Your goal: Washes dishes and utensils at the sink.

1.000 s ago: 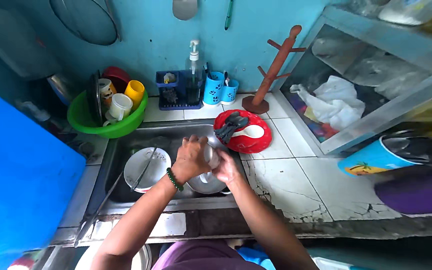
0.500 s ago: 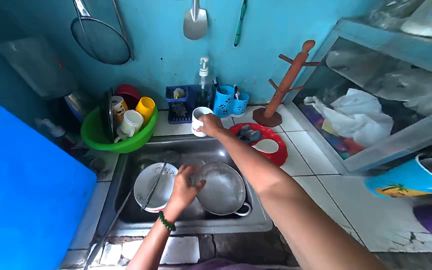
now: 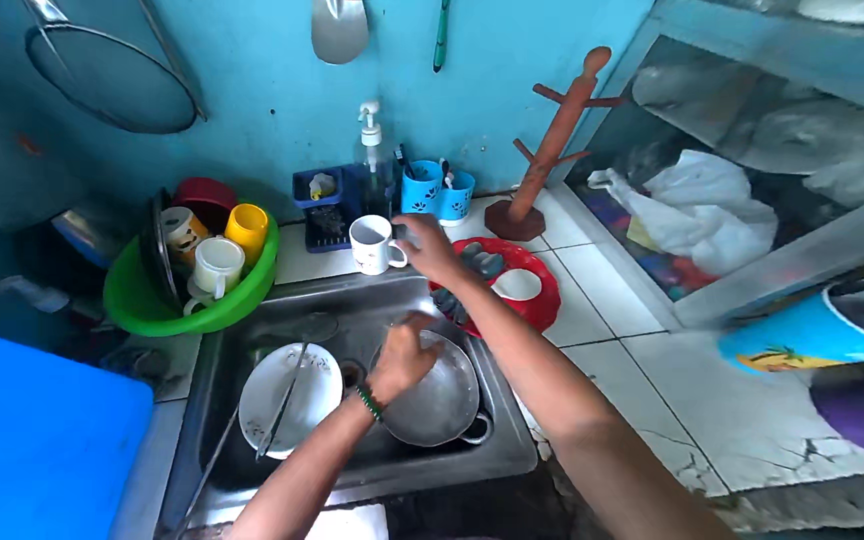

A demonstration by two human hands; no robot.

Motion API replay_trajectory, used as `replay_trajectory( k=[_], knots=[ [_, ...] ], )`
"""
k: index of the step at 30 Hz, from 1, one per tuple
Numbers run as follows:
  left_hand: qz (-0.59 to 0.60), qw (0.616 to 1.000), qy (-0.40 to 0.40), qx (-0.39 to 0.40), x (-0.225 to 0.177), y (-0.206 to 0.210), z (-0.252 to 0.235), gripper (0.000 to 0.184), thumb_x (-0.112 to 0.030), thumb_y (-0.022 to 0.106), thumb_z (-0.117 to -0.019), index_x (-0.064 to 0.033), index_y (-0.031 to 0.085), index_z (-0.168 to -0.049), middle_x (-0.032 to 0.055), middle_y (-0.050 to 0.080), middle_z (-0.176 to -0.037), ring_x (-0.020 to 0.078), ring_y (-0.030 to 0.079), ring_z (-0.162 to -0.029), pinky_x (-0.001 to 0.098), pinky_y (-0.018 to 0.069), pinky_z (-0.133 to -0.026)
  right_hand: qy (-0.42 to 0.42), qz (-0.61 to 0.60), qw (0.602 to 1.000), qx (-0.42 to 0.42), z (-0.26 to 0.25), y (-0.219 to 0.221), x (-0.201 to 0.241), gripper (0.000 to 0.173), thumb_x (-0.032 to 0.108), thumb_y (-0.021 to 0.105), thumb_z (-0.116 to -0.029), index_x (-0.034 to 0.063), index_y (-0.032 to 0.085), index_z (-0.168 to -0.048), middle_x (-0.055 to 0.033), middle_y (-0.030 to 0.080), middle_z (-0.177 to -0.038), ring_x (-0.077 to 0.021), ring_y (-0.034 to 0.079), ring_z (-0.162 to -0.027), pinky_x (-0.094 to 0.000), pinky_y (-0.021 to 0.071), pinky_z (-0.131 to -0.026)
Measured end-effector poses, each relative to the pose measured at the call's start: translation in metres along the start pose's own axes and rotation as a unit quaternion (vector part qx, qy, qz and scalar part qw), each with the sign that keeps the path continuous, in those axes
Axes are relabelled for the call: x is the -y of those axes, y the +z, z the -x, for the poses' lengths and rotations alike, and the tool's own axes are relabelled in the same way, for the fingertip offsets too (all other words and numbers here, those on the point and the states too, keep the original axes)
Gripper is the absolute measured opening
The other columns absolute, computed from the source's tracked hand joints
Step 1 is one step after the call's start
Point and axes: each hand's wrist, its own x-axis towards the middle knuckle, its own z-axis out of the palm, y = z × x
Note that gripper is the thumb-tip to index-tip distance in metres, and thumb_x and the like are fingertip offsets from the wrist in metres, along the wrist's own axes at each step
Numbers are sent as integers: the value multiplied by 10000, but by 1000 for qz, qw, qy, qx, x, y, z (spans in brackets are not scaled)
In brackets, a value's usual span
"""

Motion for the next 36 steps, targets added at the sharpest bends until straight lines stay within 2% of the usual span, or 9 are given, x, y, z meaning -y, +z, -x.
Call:
replay_trajectory(
  k=[4,7,10,13,17,20,24,31,36],
  knots=[
    [-64,998,17,0,-10,24,-71,649,-310,793,-890,49,575,-1385,278,532,-1439,408,504,-1357,540,422,-1126,140,40,981,-129,69,-61,-35,277,88,641,-982,-79,669,-1201,-293,629,-1291,-450,577,-1261,-597,462,-1064],
    [-189,980,-31,45,-20,46,-114,826,-382,834,-836,40,488,-1456,290,517,-1434,446,471,-1367,587,422,-1100,271,122,941,-161,116,-82,-71,303,118,726,-933,-50,687,-1182,-316,567,-1335,-511,511,-1274,-668,437,-1025],
    [-268,955,-100,81,-34,63,-138,833,-255,782,-865,22,359,-1526,323,440,-1471,486,461,-1341,630,433,-1023,385,134,903,-137,140,-87,-98,488,166,765,-903,-50,621,-1315,-353,454,-1441,-539,461,-1325,-684,444,-1014],
    [-223,958,-156,92,-45,71,-141,787,-105,726,-897,39,284,-1532,342,444,-1435,488,594,-1184,606,528,-924,430,73,893,-109,152,-85,-111,593,136,719,-944,-88,481,-1438,-366,456,-1448,-518,492,-1323,-656,431,-1061],
    [-176,973,-119,90,-48,51,-116,621,-51,649,-934,36,359,-1476,307,510,-1393,466,629,-1140,619,532,-904,438,-22,892,-107,159,-80,-126,590,103,673,-983,-90,421,-1481,-358,584,-1317,-481,589,-1224,-624,445,-1053],
    [-138,983,-85,85,-48,13,-63,705,5,643,-920,-8,326,-1549,296,520,-1414,474,623,-1153,642,515,-929,447,-93,883,-111,160,-79,-131,422,83,627,-1011,-52,523,-1397,-306,630,-1235,-398,662,-1007,-551,538,-867],
    [-155,964,-110,184,-26,-23,24,653,6,610,-931,-35,393,-1545,268,574,-1375,429,593,-1232,605,473,-1022,441,-164,869,-152,163,-75,-142,364,19,616,-986,-55,567,-1339,-286,624,-1227,-361,638,-1030,-550,524,-881],
    [-233,924,-178,243,17,21,77,624,-3,612,-947,40,378,-1524,306,461,-1471,482,564,-1250,614,495,-992,434,-185,867,-162,153,-68,-121,343,-5,600,-983,-41,564,-1322,-215,615,-1188,-229,604,-938,-427,521,-810],
    [-248,903,-193,293,5,20,69,478,-291,595,-1035,82,577,-1333,315,535,-1394,481,496,-1326,657,419,-1039,415,-240,869,-123,146,-59,-77,306,-26,562,-983,-32,594,-1288,-168,640,-1121,-189,612,-878,-385,534,-766]
  ],
)
